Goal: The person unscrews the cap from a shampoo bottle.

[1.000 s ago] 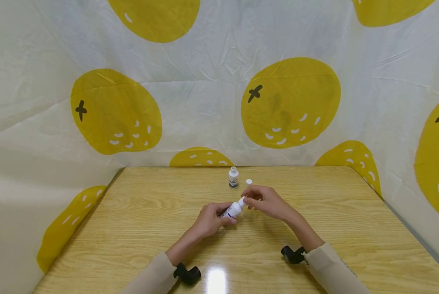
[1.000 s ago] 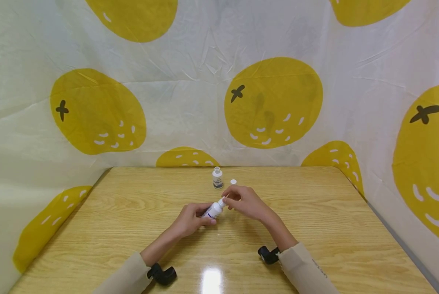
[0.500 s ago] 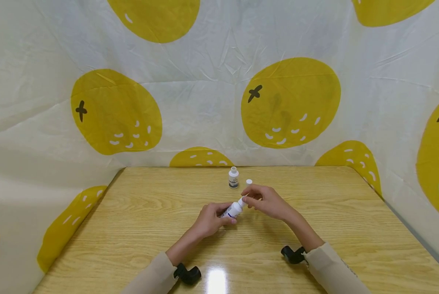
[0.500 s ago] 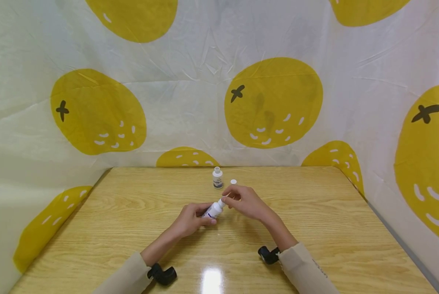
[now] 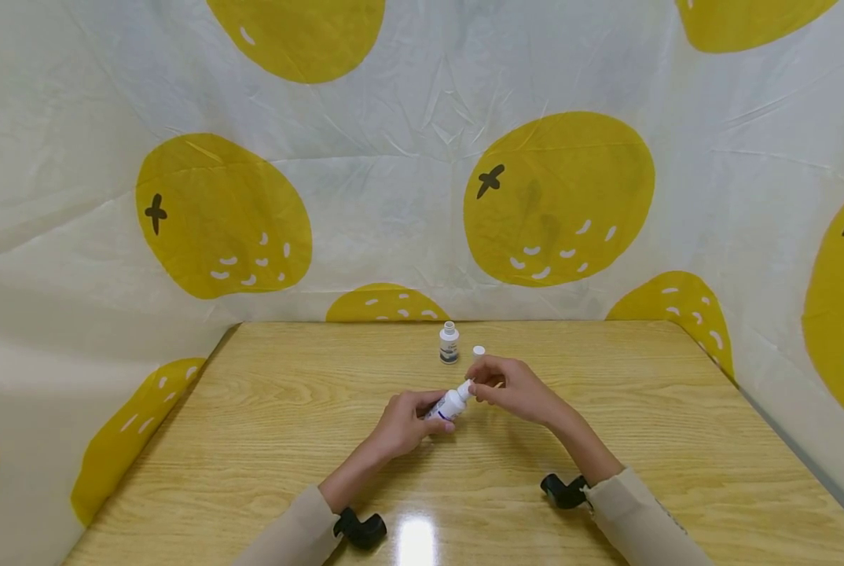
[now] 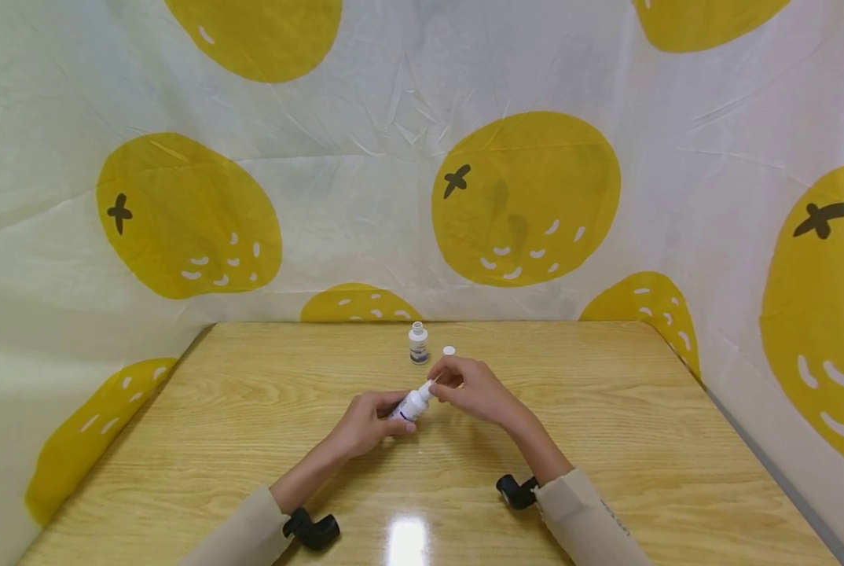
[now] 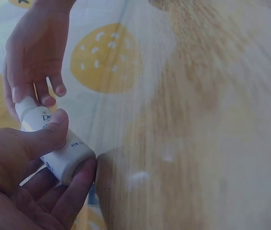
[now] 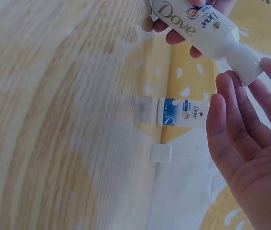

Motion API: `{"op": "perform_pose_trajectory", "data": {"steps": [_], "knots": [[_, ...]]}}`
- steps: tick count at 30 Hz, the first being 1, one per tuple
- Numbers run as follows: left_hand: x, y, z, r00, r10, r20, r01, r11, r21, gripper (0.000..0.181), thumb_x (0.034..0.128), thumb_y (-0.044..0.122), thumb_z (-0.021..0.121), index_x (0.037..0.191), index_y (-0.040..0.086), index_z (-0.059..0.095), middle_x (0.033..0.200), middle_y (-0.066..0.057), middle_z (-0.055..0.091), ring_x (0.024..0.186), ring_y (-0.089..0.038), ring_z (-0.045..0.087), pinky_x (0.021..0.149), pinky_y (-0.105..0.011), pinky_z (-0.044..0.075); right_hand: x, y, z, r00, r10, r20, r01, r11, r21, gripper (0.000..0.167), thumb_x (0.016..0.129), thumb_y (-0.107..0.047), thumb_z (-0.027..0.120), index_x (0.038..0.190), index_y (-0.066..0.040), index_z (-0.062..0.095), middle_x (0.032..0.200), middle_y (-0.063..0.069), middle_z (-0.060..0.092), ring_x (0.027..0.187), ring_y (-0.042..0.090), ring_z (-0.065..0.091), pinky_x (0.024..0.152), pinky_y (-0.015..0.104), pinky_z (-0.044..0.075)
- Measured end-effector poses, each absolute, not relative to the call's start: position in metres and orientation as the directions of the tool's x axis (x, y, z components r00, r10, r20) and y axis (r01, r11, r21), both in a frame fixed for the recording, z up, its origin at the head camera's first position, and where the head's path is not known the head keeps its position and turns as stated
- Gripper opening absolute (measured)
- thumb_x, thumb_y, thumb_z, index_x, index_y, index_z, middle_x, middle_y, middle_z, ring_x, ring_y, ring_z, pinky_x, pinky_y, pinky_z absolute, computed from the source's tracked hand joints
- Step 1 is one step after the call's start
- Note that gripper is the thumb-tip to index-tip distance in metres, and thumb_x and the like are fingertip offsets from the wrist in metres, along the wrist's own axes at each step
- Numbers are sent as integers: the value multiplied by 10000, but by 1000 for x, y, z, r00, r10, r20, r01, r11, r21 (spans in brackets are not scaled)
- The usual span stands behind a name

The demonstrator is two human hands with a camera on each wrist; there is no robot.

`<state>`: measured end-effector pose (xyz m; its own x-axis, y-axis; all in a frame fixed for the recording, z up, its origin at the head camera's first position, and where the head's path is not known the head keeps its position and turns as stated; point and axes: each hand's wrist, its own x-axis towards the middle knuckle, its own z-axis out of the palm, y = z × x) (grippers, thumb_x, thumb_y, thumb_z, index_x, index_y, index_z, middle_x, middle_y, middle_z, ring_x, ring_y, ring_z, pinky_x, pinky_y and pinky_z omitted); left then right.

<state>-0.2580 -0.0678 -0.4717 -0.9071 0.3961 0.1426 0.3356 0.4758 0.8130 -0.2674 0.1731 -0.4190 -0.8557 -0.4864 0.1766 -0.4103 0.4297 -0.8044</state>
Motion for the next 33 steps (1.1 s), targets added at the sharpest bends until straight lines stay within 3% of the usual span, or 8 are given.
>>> {"op": "perform_pose_trajectory", "data": {"steps": [7,10,17,25,33], "knots": [[-258,-68,-472,-907,396,145,338,477,812,473,883,234,829,1332,137,715,1217,-58,762,1076,-184,695,885,-389,561,-268,173,-418,-842,-509,181,-431,431,-793,247,990,-148,687,1182,6,674,1029,159,718,857,202,650,719,248,543],[-258,-68,-472,-906,397,146,339,475,812,470,886,234,826,1333,139,715,1216,-55,763,1079,-183,698,888,-392,563,-268,173,-418,-849,-499,175,-422,440,-793,276,996,-179,684,1198,8,667,1039,161,719,865,240,667,715,260,552],[-258,-68,-472,-905,398,148,343,478,808,469,886,233,826,1334,146,715,1221,-55,761,1076,-182,693,882,-390,559,-268,174,-419,-870,-466,158,-384,443,-810,226,1020,-224,662,1129,-28,688,970,223,726,843,362,686,719,417,581],[-258,-68,-471,-903,402,152,351,485,801,475,885,234,827,1337,143,712,1233,-57,758,1093,-190,693,890,-402,559,-269,173,-419,-865,-472,168,-399,446,-802,176,1004,-193,671,1118,-64,709,977,139,741,884,374,671,706,284,548],[-257,-68,-471,-905,399,146,342,480,808,484,883,228,827,1343,135,707,1230,-63,759,1091,-193,695,884,-394,560,-269,173,-419,-850,-491,191,-435,452,-779,197,991,-148,673,1154,-42,704,1019,100,735,872,189,653,737,266,548]]}}
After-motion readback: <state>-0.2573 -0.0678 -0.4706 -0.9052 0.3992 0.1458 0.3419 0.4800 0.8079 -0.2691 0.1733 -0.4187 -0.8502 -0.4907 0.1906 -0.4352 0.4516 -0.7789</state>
